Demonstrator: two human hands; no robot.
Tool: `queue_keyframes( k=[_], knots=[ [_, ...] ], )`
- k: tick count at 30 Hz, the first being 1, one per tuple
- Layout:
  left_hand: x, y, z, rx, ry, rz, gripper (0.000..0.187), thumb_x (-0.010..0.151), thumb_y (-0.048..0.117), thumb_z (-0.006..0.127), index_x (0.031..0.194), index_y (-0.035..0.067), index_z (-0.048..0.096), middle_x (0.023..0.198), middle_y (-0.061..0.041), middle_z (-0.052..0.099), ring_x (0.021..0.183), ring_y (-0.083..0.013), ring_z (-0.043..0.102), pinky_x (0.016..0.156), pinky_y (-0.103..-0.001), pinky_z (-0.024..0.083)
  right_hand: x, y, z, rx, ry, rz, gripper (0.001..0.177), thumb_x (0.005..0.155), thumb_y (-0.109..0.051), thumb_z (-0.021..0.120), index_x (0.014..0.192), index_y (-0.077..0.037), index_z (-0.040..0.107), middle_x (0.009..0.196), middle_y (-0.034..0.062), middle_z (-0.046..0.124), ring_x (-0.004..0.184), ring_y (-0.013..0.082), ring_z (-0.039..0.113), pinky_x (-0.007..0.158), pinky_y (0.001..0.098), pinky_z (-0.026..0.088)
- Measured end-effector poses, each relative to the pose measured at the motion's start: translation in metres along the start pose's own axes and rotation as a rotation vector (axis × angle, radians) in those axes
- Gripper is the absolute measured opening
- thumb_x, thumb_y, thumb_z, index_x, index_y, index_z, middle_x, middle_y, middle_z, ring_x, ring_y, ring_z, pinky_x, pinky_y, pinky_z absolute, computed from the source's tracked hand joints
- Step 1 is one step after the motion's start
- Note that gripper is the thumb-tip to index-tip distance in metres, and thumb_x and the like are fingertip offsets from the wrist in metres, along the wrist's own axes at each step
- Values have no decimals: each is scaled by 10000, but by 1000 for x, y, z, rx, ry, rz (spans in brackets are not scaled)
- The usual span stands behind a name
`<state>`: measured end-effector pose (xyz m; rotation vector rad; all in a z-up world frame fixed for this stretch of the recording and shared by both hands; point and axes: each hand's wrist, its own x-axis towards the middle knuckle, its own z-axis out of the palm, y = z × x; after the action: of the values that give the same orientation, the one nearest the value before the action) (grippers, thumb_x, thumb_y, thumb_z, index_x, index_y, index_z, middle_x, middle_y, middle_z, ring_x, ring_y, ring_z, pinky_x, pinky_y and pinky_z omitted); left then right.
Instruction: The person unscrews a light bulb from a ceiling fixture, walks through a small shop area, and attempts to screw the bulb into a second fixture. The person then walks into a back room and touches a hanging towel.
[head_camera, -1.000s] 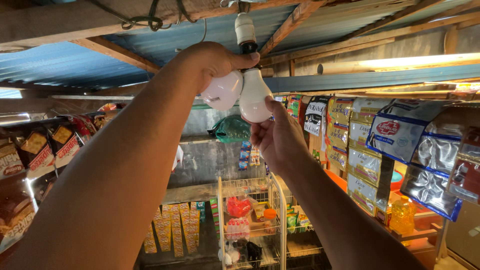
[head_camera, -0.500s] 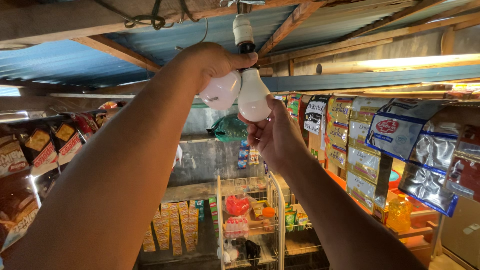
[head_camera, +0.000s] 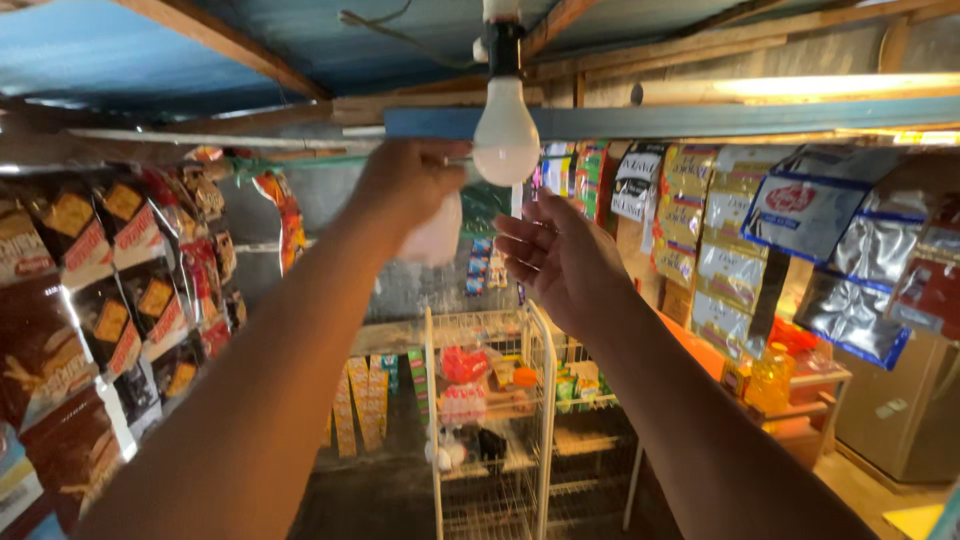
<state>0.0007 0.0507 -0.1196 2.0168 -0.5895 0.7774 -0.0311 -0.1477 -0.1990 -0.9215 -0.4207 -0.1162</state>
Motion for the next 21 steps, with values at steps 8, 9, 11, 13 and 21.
queue_keyframes(
  k=[8,9,11,13,21],
  knots=[
    [-166,-10,53,258,69,96,564,829,246,715,1356,106,576,1208,-196,685,1054,-396,674,890,-497,528,-79,45,-33,-1159,25,-613,454,982,-320,625,1326,-25,590,1317,181,645,1241,351,600,1045,440,463],
    [-182,-6,58,276,53,67,514,827,240,697,1313,103,603,1198,-195,681,1040,-410,670,872,-508,528,-93,49,-38,-1383,56,-730,477,985,-323,630,1346,-16,576,1351,201,614,1287,387,567,1068,463,437],
    [-206,3,66,300,62,84,438,862,236,654,1271,85,616,1184,-191,686,1032,-418,675,872,-520,535,-116,54,-46,-1476,3,-793,489,993,-304,610,1368,3,553,1421,223,557,1342,416,511,1107,490,402],
    [-223,10,77,312,27,10,391,894,244,622,1253,90,623,1169,-187,687,1011,-424,678,856,-533,536,-136,60,-55,-1532,-23,-793,497,995,-304,603,1376,9,541,1460,234,523,1375,431,475,1127,502,378],
    [-284,17,136,93,0,-157,334,928,242,603,1225,93,636,1059,-189,729,949,-412,707,786,-519,558,-201,85,-106,-1220,-22,-271,456,970,-274,557,1367,-52,539,1411,159,566,1265,264,595,918,339,562]
  ],
)
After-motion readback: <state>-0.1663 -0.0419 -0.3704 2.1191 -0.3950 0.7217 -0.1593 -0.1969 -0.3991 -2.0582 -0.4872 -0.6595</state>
